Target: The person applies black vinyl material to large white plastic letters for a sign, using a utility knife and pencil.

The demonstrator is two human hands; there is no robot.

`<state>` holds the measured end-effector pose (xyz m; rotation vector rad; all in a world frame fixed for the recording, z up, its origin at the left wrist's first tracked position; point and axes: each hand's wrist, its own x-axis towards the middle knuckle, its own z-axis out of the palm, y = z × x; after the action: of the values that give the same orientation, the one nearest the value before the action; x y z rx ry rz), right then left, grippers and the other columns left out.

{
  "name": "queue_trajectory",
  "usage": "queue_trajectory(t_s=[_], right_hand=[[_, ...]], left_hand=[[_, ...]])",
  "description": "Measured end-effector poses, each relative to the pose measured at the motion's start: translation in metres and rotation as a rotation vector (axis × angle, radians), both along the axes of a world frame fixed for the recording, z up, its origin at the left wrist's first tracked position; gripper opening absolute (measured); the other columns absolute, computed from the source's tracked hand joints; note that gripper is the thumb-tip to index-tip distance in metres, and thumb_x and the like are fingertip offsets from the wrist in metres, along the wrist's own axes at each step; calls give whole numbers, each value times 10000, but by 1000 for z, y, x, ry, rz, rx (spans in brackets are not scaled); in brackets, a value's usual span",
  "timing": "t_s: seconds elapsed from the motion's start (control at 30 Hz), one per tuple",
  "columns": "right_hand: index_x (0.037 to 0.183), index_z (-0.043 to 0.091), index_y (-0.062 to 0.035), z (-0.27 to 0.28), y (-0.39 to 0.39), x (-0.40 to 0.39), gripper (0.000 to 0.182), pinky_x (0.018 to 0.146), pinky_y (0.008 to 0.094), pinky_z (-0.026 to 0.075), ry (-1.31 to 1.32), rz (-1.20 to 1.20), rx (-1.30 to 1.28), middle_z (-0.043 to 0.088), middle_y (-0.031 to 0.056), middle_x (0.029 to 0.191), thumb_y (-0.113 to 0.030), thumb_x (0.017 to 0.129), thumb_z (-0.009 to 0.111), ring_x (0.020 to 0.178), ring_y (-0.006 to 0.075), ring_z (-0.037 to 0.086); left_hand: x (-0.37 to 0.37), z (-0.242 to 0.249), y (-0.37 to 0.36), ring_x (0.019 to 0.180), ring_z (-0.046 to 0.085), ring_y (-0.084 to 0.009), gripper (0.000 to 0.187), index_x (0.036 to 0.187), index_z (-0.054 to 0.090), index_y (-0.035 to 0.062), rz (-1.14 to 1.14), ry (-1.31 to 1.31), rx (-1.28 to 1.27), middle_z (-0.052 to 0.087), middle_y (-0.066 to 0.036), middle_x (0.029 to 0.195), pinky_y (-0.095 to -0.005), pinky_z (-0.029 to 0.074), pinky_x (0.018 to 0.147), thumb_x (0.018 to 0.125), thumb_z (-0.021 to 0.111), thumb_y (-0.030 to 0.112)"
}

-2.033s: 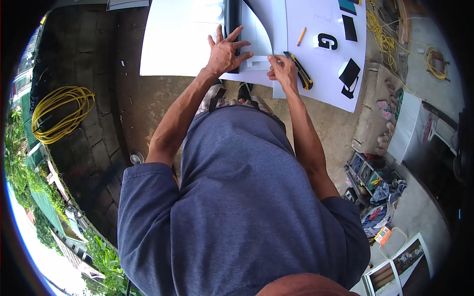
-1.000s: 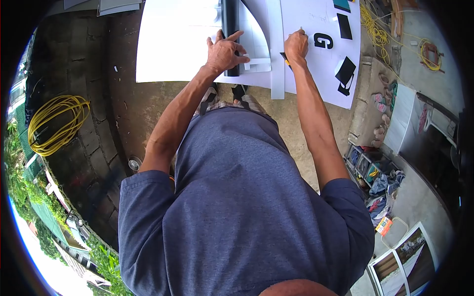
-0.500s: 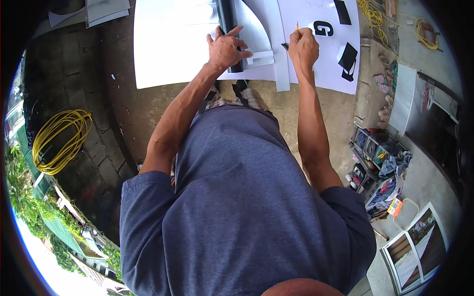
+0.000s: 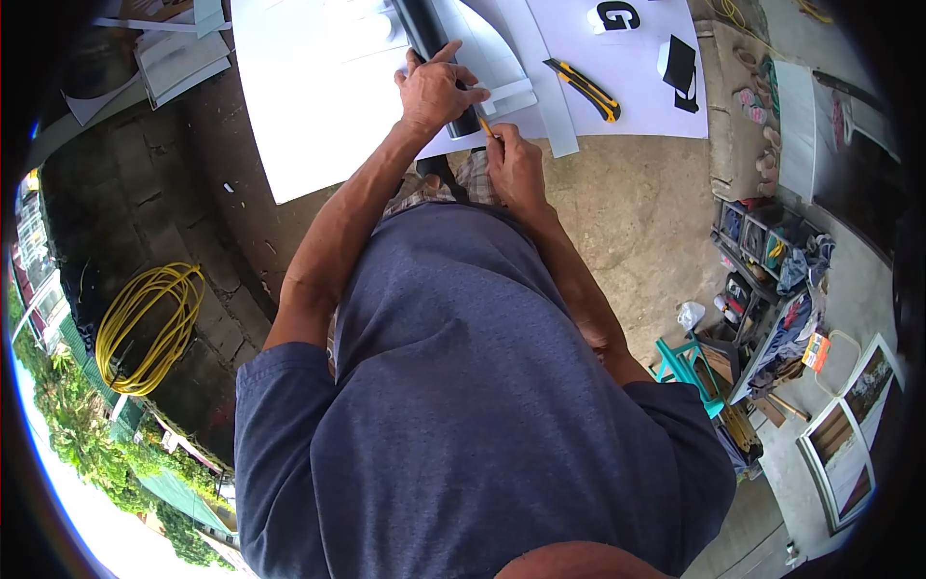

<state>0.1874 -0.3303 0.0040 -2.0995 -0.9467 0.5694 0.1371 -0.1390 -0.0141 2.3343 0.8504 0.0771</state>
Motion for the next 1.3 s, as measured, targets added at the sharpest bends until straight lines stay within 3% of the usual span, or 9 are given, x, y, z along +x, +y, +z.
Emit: queue_trajectory(t_s=[0.2, 0.47, 0.53, 0.63, 0.73, 0.87, 0.93, 0.97, 1.3], right_hand=[[1050, 588, 22, -6, 16, -8, 121, 696, 497, 514, -112, -58, -31, 678, 271, 886, -53, 961, 621, 830, 474, 663], [1034, 581, 11, -13, 19, -9, 101, 703, 519, 512, -117, -51, 6, 672, 257, 881, -69, 973, 593, 823, 463, 663], [1041, 594, 13, -13, 19, -10, 103, 701, 493, 512, -117, -68, -4, 672, 259, 873, -48, 961, 614, 823, 461, 662], [1039, 588, 9, -11, 20, -10, 99, 689, 500, 502, -109, -83, -7, 661, 255, 853, -50, 963, 611, 803, 464, 654], [1030, 582, 5, -12, 19, -10, 92, 672, 506, 489, -105, -82, 13, 647, 247, 830, -51, 964, 611, 781, 466, 643], [1020, 583, 1, -11, 20, -9, 81, 664, 518, 482, -110, -82, -9, 645, 241, 824, -55, 964, 604, 774, 464, 641], [1018, 585, -1, -9, 20, -8, 79, 666, 523, 483, -123, -87, -10, 647, 241, 827, -58, 965, 599, 778, 463, 643], [1053, 582, 5, -8, 19, -8, 112, 685, 532, 505, -128, -56, -31, 658, 247, 861, -73, 972, 577, 793, 461, 654], [1033, 611, 19, -8, 24, -9, 151, 727, 505, 560, -179, -23, -134, 683, 228, 880, -59, 904, 609, 801, 423, 695]], left_hand=[[0, 2, 0, 1434, 256, -605, 324, 945, 838, 228, -9, -19, -18, 484, 6, 1566, -733, 273, 1061, 697, 882, 432], [0, 2, 1, 1418, 269, -623, 315, 917, 839, 224, -15, -46, -8, 500, -4, 1554, -725, 292, 1045, 691, 889, 438], [1, 9, 0, 1358, 460, -513, 353, 917, 832, 215, -4, 11, 58, 528, 5, 1529, -720, 280, 1122, 700, 880, 489], [0, 1, 3, 1333, 497, -494, 364, 919, 832, 211, -24, -27, 63, 530, 2, 1527, -722, 273, 1126, 699, 878, 497], [0, -6, 5, 1404, 318, -604, 357, 929, 837, 211, -42, -47, 21, 499, -8, 1556, -726, 290, 1053, 696, 877, 478], [0, -4, 8, 1397, 347, -582, 379, 948, 835, 198, -86, -35, -31, 500, -3, 1554, -726, 284, 1068, 701, 872, 484], [1, 0, 6, 1372, 413, -538, 391, 949, 834, 182, -48, -13, -16, 509, -7, 1547, -726, 265, 1096, 707, 867, 487], [0, 2, 4, 1178, 658, -323, 362, 892, 828, 187, -46, -58, 67, 560, -27, 1498, -650, 237, 1194, 722, 853, 506], [0, 7, 6, 1170, 669, -291, 342, 832, 825, 179, -68, -59, 83, 571, -64, 1482, -610, 230, 1217, 726, 855, 502]])
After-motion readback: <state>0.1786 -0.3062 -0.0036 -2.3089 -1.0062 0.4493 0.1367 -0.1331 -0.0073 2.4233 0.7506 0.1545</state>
